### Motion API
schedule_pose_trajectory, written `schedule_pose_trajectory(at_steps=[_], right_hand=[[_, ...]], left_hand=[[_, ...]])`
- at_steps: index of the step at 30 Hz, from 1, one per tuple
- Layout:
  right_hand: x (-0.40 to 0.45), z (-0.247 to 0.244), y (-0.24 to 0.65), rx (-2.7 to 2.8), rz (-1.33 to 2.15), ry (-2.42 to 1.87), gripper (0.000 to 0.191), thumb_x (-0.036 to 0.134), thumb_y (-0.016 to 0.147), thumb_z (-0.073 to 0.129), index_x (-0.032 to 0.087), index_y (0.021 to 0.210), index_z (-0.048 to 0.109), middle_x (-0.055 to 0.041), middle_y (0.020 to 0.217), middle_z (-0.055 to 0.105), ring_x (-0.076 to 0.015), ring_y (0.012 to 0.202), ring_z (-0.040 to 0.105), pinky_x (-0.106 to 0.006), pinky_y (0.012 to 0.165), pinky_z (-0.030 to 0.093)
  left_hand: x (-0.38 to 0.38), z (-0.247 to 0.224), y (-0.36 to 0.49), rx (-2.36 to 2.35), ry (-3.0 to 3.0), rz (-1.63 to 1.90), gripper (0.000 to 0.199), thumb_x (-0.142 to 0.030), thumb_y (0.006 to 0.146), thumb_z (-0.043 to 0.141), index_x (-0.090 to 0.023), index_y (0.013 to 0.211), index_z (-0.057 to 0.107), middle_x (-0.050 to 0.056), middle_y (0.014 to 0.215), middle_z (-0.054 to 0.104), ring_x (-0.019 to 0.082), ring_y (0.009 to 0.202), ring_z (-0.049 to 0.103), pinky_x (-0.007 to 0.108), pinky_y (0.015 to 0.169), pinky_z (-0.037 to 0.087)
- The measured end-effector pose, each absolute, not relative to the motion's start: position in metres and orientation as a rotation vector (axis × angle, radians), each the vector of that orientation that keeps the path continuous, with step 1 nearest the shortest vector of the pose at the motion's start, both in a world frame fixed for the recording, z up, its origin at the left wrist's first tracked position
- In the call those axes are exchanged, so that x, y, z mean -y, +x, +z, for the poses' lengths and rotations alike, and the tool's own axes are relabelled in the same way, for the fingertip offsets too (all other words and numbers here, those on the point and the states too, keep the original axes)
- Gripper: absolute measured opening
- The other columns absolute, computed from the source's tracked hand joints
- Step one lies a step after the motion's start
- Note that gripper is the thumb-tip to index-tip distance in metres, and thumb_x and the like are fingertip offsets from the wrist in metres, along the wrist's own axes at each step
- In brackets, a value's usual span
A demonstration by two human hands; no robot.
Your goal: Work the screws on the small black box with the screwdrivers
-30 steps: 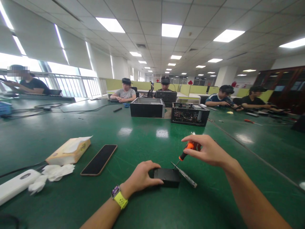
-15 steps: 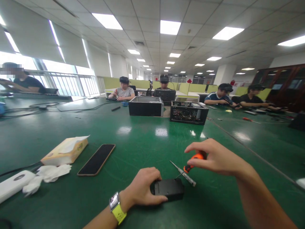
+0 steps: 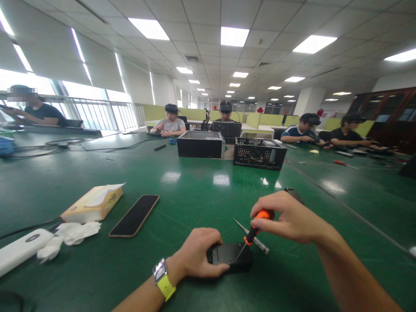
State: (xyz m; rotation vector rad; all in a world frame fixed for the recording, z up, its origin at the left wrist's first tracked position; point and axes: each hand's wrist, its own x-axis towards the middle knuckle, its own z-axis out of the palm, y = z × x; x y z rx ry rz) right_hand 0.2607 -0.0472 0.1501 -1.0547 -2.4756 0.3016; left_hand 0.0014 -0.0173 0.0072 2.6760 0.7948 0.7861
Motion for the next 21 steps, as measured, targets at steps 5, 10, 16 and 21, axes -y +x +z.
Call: schedule_pose_trajectory(at_steps=[5,10,16,21], right_hand=[[0.0442,0.1479,0.2596,2.472,0.274,-1.070,0.018,0.034,0.088,0.063,0.018,0.083,0.072,0.0002,0.072,0.069,-0.0115,0.063,0.058,-0.024,0.061,0.040],[0.0445,0.1493,0.2589,2.482,0.295,-1.067,0.020,0.034,0.089,0.062,0.017,0.085,0.071,-0.0001,0.074,0.069,-0.0113,0.065,0.058,-0.023,0.062,0.040],[0.0442,0.1476,0.2592,2.485,0.287,-1.062,0.019,0.034,0.089,0.063,0.017,0.084,0.071,0.0005,0.073,0.068,-0.0109,0.064,0.058,-0.023,0.063,0.040],[0.0477,0.1493,0.2568,2.477,0.294,-1.017,0.014,0.031,0.086,0.066,0.018,0.090,0.070,0.0005,0.079,0.069,-0.0113,0.069,0.059,-0.023,0.066,0.042]], left_hand=[[0.0169,0.0065,0.0019,-0.782,2.681,0.808,0.038,-0.056,0.074,0.063,-0.019,0.080,0.057,0.000,0.068,0.059,0.015,0.058,0.052,0.025,0.056,0.037],[0.0169,0.0066,0.0022,-0.776,2.685,0.824,0.038,-0.056,0.073,0.065,-0.019,0.080,0.058,0.000,0.067,0.059,0.015,0.058,0.052,0.025,0.056,0.037],[0.0167,0.0061,0.0019,-0.769,2.679,0.828,0.039,-0.057,0.074,0.064,-0.019,0.079,0.057,-0.001,0.067,0.057,0.015,0.057,0.051,0.024,0.056,0.036],[0.0167,0.0053,0.0022,-0.777,2.675,0.824,0.038,-0.056,0.074,0.064,-0.019,0.080,0.058,0.000,0.068,0.059,0.015,0.058,0.052,0.025,0.057,0.036]])
